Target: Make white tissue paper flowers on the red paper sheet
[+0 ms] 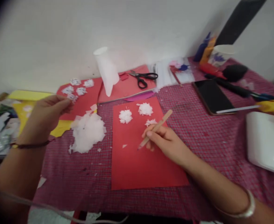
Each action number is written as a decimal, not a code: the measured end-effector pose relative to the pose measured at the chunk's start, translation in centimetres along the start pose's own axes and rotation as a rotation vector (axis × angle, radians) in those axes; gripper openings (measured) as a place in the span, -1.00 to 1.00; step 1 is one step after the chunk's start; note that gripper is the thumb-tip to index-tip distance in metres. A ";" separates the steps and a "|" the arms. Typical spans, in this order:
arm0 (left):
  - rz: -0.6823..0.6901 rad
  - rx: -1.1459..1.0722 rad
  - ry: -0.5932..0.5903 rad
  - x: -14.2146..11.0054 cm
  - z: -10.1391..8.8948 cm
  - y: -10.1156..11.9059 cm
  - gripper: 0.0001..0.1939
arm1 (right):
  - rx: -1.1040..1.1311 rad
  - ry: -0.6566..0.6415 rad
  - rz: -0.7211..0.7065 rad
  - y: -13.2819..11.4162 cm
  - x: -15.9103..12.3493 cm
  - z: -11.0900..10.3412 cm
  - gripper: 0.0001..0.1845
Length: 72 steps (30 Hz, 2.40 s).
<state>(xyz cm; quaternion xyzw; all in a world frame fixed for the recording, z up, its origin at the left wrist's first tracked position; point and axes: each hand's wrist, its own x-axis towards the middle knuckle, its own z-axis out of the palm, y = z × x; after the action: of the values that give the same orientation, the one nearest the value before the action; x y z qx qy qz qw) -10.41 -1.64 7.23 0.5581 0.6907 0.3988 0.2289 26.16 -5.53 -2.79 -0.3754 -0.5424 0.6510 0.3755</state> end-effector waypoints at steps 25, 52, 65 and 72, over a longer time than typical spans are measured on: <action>-0.098 0.039 -0.107 2.8 5.6 -2.5 -0.74 | 0.022 0.019 -0.055 0.2 0.5 0.6 -0.79; -0.211 -0.768 -0.761 -6.3 15.2 5.2 -0.81 | 0.228 0.263 -0.354 -2.3 0.7 -0.4 -0.86; 0.011 -0.746 -0.449 -7.8 16.9 5.4 -0.96 | 0.458 0.240 -0.221 -2.4 0.5 0.2 -0.83; 0.878 -0.171 -0.190 -7.9 16.6 5.6 -0.77 | 0.388 0.355 -0.193 -2.7 0.5 0.4 -0.71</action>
<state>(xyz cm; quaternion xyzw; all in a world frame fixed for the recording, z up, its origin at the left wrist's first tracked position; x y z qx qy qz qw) 7.67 -3.96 1.20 0.8113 0.3293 0.4605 0.1456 25.83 -4.86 -0.12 -0.3514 -0.3665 0.6280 0.5897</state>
